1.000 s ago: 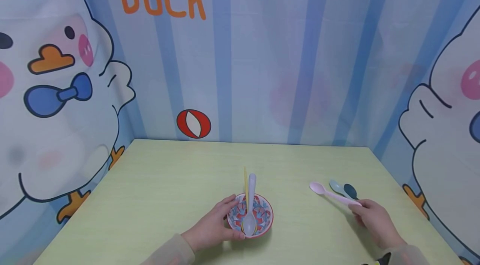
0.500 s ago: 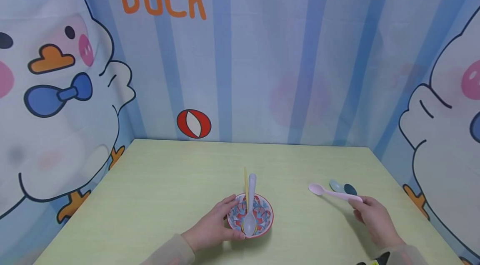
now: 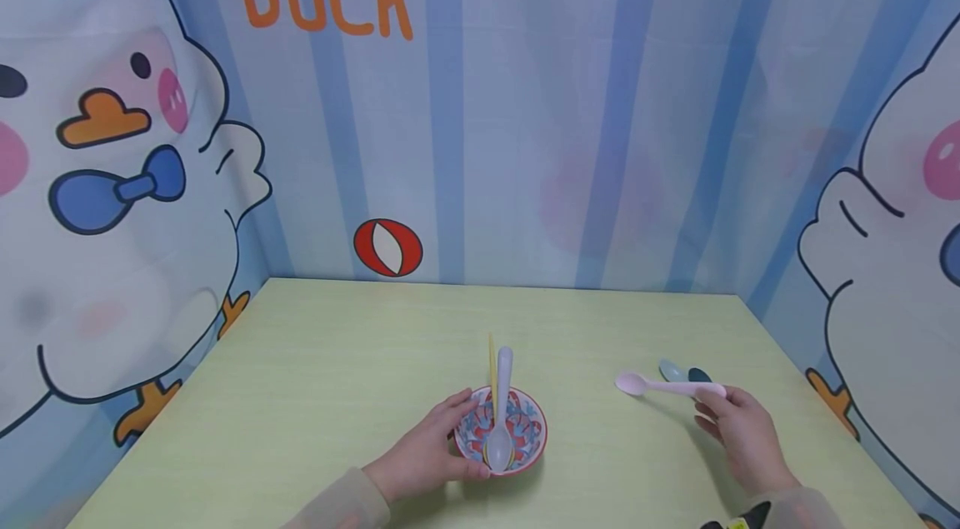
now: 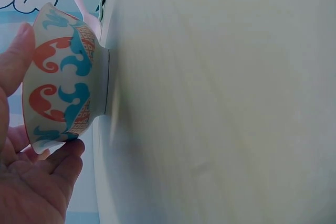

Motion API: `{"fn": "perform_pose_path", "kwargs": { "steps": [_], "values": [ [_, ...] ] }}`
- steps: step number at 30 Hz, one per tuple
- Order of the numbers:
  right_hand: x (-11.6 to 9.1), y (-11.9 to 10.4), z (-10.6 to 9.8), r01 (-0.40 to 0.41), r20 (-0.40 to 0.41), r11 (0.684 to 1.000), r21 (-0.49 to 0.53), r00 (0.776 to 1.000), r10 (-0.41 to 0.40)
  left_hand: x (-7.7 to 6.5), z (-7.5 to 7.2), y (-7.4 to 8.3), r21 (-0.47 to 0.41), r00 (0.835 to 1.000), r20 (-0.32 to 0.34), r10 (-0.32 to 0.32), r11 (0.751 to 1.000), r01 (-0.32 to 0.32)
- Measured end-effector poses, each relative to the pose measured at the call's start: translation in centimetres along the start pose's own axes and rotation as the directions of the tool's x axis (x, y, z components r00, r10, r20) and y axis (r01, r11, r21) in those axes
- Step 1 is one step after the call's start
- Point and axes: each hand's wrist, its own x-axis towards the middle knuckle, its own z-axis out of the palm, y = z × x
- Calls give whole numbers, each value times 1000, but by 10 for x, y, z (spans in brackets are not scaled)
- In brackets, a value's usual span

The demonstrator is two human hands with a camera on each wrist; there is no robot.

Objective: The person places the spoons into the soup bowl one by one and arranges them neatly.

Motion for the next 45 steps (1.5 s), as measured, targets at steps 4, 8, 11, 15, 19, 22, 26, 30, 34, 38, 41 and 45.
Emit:
{"fn": "perform_pose_path", "kwargs": {
  "steps": [4,8,11,15,19,22,26,30,34,38,41,45],
  "values": [
    [-2,0,0,9,43,998,61,999,-11,-1,0,1,7,1000,-4,4,1000,-4],
    [-4,-2,2,11,57,995,98,998,-17,-2,0,2,3,1000,-4,3,1000,-3],
    [-4,-3,4,14,41,992,123,999,-19,-2,0,2,-2,1000,-1,2,1000,-2],
    [-4,-4,6,18,19,989,150,1000,-21,-1,1,1,-7,1000,2,2,1000,-2],
    [-4,-5,7,20,-2,985,174,1000,-20,0,0,1,-10,1000,3,1,1000,-1],
    [-3,-6,8,21,-17,980,197,1000,-18,0,0,1,-9,1000,4,2,1000,-2],
    [-3,-7,10,5,-23,969,245,1000,1,0,0,1,-5,1000,3,4,1000,-4],
    [-3,-9,11,-26,-17,952,307,999,33,0,0,0,-13,1000,5,4,1000,-4],
    [-4,-10,12,-42,5,939,341,999,43,0,0,0,-15,1000,7,1,1000,-1],
    [-5,-14,13,-54,28,929,365,999,47,1,-1,0,-15,1000,7,2,1000,-2],
    [-6,-17,13,-56,48,923,381,998,40,1,-1,0,-19,1000,9,2,1000,-2],
    [-8,-22,15,-55,77,920,387,997,27,1,-1,0,-20,1000,13,0,1000,1]
  ]
}}
